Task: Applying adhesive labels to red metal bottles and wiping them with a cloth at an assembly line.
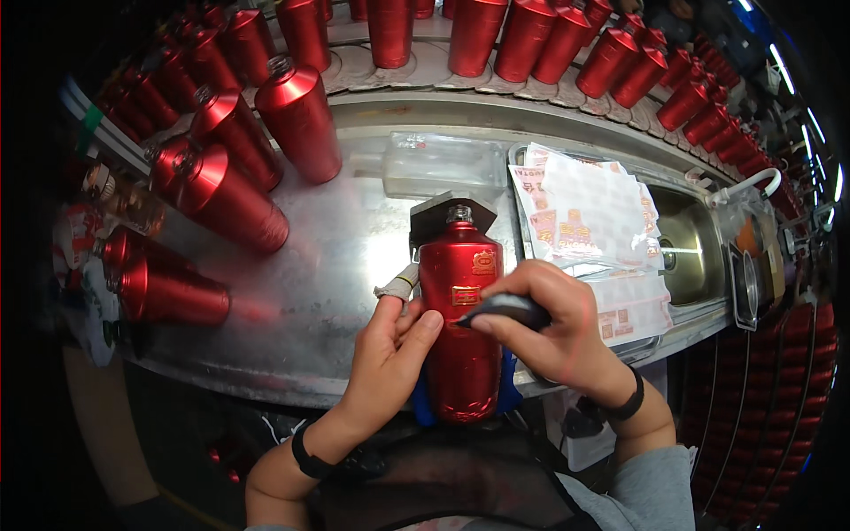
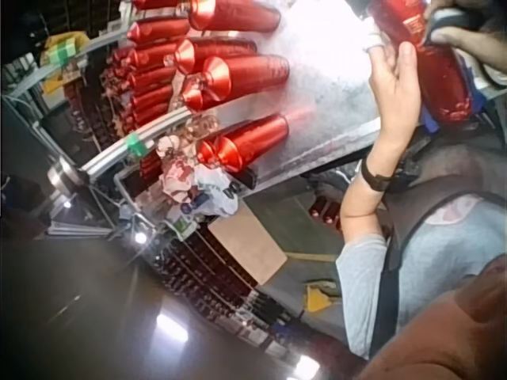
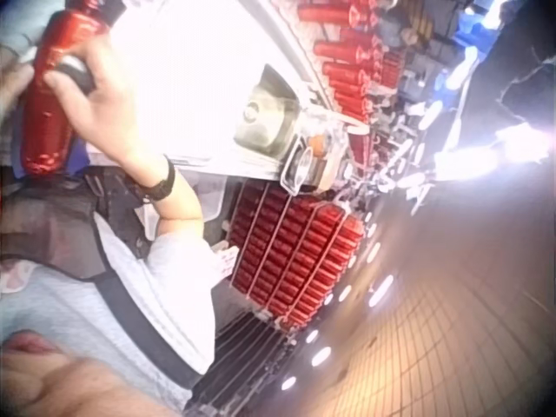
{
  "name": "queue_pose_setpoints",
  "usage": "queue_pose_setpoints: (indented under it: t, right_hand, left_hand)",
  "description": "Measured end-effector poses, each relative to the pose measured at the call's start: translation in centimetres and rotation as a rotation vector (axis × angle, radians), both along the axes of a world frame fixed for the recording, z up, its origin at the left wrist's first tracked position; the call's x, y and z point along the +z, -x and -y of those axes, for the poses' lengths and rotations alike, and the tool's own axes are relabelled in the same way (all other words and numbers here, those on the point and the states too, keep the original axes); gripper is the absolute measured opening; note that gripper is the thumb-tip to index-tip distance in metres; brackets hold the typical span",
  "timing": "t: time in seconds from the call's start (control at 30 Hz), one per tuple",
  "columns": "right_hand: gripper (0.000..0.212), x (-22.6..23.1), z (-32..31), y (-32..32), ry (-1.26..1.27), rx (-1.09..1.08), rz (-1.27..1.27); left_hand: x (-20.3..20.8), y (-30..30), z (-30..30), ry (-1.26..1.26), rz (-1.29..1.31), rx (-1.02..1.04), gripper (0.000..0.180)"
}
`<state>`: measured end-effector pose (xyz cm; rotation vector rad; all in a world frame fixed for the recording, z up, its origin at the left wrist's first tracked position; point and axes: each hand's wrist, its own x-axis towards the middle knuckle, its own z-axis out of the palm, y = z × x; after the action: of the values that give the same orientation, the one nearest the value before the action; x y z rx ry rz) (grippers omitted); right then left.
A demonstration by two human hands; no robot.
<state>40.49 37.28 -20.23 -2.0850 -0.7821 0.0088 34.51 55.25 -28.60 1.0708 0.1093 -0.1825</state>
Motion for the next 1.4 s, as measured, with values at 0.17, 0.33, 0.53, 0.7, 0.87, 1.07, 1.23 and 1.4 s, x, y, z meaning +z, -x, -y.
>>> queue_pose_setpoints:
  t: [0.17,0.33,0.53,0.7,0.87,1.07,1.23,1.4]
  right_hand:
    - [0.022,-0.6,-0.7,-2.1,0.005,-0.127,0.106]
    - [0.021,-0.6,-0.7,-1.7,0.019,-0.042,0.155]
    - [0.022,-1.0,0.2,-0.5,-0.062,-0.039,0.137]
    - [0.027,-2.4,1.5,0.4,-0.157,-0.48,-0.134]
    - [0.023,-3.4,2.0,1.2,-0.212,-0.375,-0.096]
    - [0.022,-4.1,3.2,1.2,-0.391,-0.54,-0.391]
    - [0.018,-4.2,3.1,1.1,-0.542,-0.397,-0.569]
    - [0.023,-4.3,3.7,-0.6,-0.515,-0.468,-0.912]
  left_hand:
    - [0.0,-0.1,-0.1,0.011,-0.013,0.003,0.046]
    - [0.1,-0.6,0.0,-0.005,0.02,-0.024,0.051]
    - [1.2,-1.6,0.3,-0.024,-0.033,-0.013,0.056]
    - [1.1,-2.3,1.0,-0.121,-0.051,0.011,0.06]
    - [0.4,-2.5,1.4,-0.173,-0.075,0.025,0.051]
    - [-0.4,-2.6,0.7,-0.244,-0.029,-0.045,0.045]
    - [-1.4,-2.2,0.5,-0.072,-0.006,-0.075,0.037]
    - [-1.0,-0.1,0.0,-0.5,0.287,0.108,0.054]
